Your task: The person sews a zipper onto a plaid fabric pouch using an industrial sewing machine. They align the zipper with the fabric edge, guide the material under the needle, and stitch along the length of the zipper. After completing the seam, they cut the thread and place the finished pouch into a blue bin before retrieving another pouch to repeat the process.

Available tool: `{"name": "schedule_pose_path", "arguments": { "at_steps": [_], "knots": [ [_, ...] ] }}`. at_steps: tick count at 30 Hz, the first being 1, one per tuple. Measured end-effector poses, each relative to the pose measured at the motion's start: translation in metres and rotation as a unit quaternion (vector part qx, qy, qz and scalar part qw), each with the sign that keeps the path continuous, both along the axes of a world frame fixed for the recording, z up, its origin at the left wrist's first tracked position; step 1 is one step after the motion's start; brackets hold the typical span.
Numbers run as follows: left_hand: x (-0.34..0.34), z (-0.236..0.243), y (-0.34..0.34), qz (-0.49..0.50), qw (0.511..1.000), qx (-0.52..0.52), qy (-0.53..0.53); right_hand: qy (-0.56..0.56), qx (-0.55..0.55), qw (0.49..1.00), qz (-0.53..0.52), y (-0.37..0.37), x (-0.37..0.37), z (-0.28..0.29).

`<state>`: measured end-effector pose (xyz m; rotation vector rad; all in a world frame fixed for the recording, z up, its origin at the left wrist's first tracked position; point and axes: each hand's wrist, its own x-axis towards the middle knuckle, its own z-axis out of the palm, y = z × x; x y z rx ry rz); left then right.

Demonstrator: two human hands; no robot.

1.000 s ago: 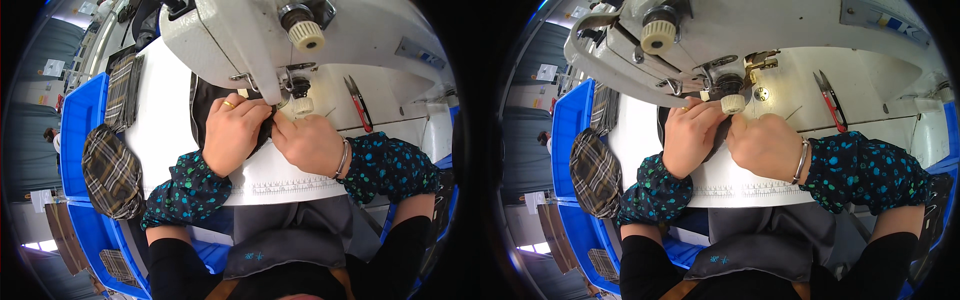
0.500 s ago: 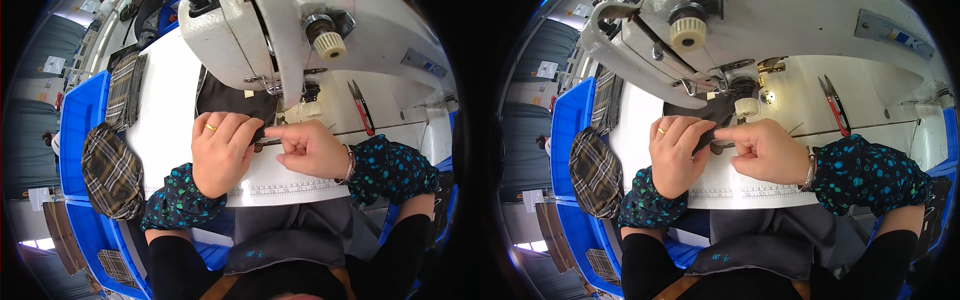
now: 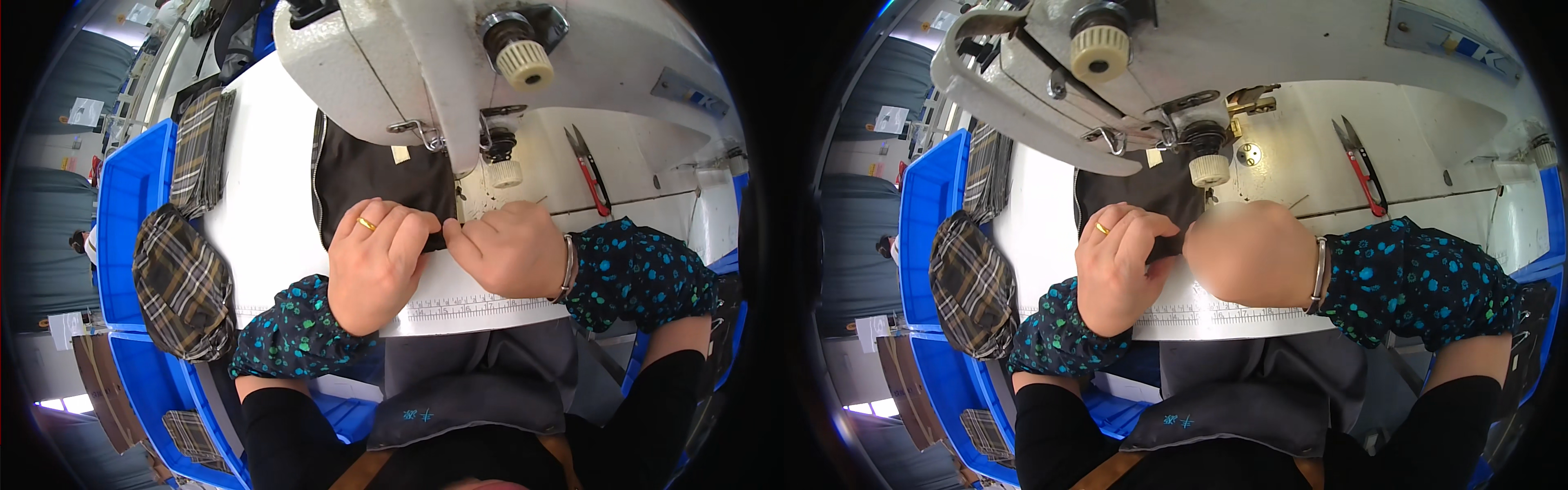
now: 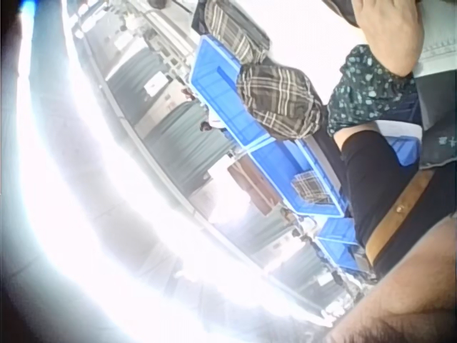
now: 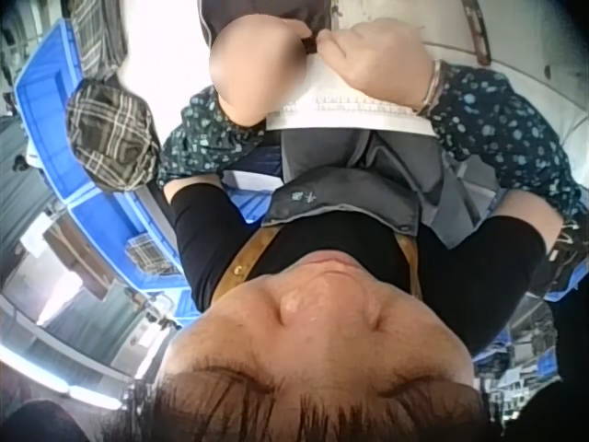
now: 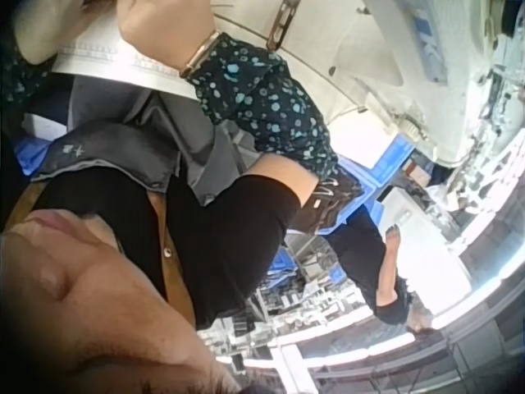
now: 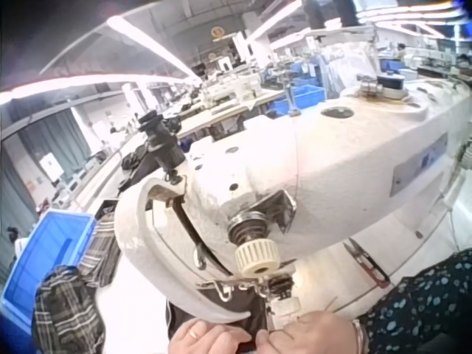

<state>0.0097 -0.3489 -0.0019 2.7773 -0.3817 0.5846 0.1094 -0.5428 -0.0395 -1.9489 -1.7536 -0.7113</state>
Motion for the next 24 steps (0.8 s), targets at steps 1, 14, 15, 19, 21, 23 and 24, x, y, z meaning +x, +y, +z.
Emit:
{"name": "schedule_pose_path", "arguments": {
  "at_steps": [1, 14, 15, 19, 21, 23, 24],
  "knots": [
    [0.0, 0.001, -0.002, 0.001, 1.0, 0.015, 0.003, -0.008, -0.005, 1.0, 0.007, 0.0, 0.0, -0.001],
    [0.003, -0.005, 0.004, -0.067, 0.994, 0.079, 0.014, -0.028, -0.048, 0.998, 0.0, 0.0, -0.005, -0.004],
    [0.005, -0.006, 0.005, -0.067, 0.995, 0.076, 0.007, -0.034, -0.052, 0.998, -0.006, 0.0, -0.002, -0.005],
    [0.013, -0.009, 0.006, -0.042, 0.997, 0.064, 0.013, -0.028, -0.066, 0.997, -0.036, 0.003, 0.005, -0.006],
    [0.021, -0.014, 0.009, -0.045, 0.997, 0.064, -0.009, -0.013, -0.06, 0.997, -0.037, 0.004, 0.008, -0.007],
    [0.028, -0.015, 0.011, -0.049, 0.996, 0.07, -0.018, -0.008, -0.056, 0.997, -0.049, 0.005, 0.01, -0.005],
    [0.032, -0.015, 0.012, -0.049, 0.996, 0.074, -0.019, -0.009, -0.056, 0.997, -0.06, 0.006, 0.01, -0.004]
  ]
}}
